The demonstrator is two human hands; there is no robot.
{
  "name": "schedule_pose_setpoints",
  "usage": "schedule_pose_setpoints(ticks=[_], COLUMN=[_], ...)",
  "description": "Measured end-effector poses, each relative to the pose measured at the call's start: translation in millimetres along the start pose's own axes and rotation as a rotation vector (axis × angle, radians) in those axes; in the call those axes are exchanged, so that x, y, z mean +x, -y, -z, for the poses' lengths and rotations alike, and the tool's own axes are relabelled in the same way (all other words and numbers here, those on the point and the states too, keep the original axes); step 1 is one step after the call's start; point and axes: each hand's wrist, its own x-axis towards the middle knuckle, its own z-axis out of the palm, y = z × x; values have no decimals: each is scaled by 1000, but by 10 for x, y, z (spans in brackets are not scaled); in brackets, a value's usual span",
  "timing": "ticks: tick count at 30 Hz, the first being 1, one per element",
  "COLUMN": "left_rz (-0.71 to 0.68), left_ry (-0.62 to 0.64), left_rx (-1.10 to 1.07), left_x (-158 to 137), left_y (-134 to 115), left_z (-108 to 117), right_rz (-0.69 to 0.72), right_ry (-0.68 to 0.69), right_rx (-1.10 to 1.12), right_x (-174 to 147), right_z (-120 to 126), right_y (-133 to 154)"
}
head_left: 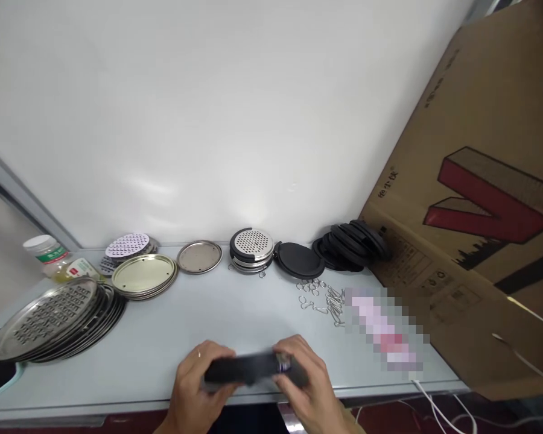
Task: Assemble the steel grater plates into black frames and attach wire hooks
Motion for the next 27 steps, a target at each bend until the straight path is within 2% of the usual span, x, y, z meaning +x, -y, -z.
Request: schedule_pose_setpoints(ticks=[2,4,7,11,16,23,27], left_rz=[260,451,560,567,535,404,371], left_ry=[46,80,94,126,168,230,237], left_rx=[-72,-141,-156,-74,47,54,89], left_x=[158,322,557,760,813,711,676], left_y=[28,119,332,605,814,845,816], left_z=[-73,-169,-295,-349,-322,-295,-293], right_rz=[-158,-240,-294,-193,-181,-125,-124], right_ry=[-70,-114,-133,-131,-64,-84,-156], right_rx=[82,132,110,-44,-282,-387,-471], right_x=[168,328,500,566,532,493,440], right_z=[-50,-115,-207,-268,-297,-314,-128], right_y=[5,-56,-218,-366,-383,-385,-466])
